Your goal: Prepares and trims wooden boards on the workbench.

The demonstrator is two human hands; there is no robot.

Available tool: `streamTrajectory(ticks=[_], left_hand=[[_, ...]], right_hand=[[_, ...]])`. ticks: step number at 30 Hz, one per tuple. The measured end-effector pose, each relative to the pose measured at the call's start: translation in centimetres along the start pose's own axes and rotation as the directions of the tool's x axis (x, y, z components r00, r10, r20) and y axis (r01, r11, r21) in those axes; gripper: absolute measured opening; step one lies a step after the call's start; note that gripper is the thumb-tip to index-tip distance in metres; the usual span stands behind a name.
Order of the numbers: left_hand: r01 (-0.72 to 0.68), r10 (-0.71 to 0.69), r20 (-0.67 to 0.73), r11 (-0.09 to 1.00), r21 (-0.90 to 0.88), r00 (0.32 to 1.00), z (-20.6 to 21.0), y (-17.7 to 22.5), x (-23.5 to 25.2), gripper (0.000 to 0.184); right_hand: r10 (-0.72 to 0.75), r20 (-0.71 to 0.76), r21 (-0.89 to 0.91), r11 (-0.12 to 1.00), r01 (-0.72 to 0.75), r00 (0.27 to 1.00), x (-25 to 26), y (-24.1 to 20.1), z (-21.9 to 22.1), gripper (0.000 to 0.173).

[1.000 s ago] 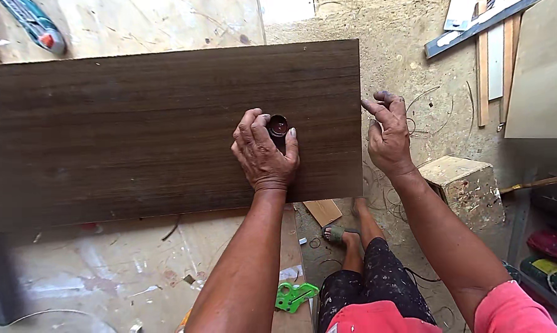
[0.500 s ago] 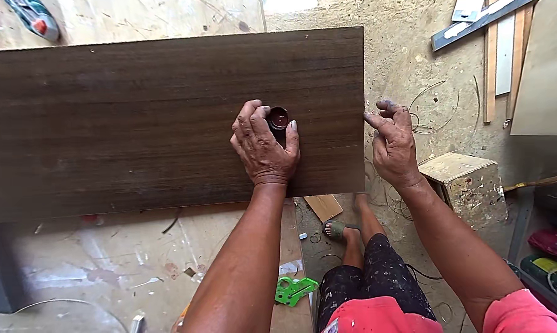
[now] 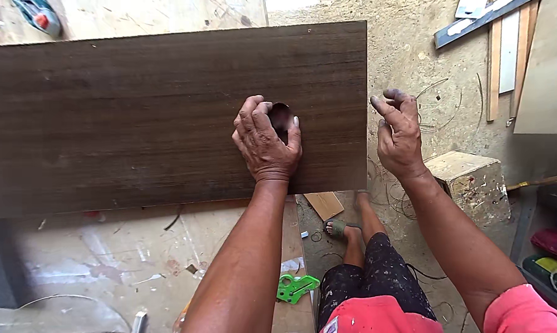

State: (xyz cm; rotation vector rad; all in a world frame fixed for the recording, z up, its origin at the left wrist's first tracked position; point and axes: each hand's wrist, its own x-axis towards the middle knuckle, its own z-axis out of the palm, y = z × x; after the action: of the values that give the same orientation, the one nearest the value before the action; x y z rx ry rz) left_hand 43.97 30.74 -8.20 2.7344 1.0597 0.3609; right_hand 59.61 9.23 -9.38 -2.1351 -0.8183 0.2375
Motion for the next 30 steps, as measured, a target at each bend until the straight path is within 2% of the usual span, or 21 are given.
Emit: streamTrajectory(ticks=[10, 16, 22, 30], left_hand=[[-0.007, 0.007, -0.013, 1.0, 0.002, 1.0, 0.1, -0.1, 0.0, 0.052], [-0.002, 0.002, 0.004, 1.0, 0.001, 1.0, 0.0, -0.1, 0.0, 0.053], [-0.011, 0.011, -0.011, 1.0, 0.003, 1.0, 0.1, -0.1, 0.0, 0.052], [-0.007, 0.007, -0.005, 1.0, 0.001, 1.0, 0.0, -0.1, 0.0, 0.052]], right_hand=[[0.003, 0.032, -0.025, 1.0, -0.002, 0.999, 1.9, 0.4, 0.6, 0.049], [-0.023, 0.017, 0.005, 1.0, 0.023, 1.0, 1.4, 0.3, 0.0, 0.043], [-0.018, 0.016, -0.032, 0.999, 0.019, 1.0, 2.1, 0.5, 0.3, 0.05], [-0.046, 0.05, -0.027, 0.999, 0.047, 0.998, 1.2, 0.4, 0.1, 0.046]])
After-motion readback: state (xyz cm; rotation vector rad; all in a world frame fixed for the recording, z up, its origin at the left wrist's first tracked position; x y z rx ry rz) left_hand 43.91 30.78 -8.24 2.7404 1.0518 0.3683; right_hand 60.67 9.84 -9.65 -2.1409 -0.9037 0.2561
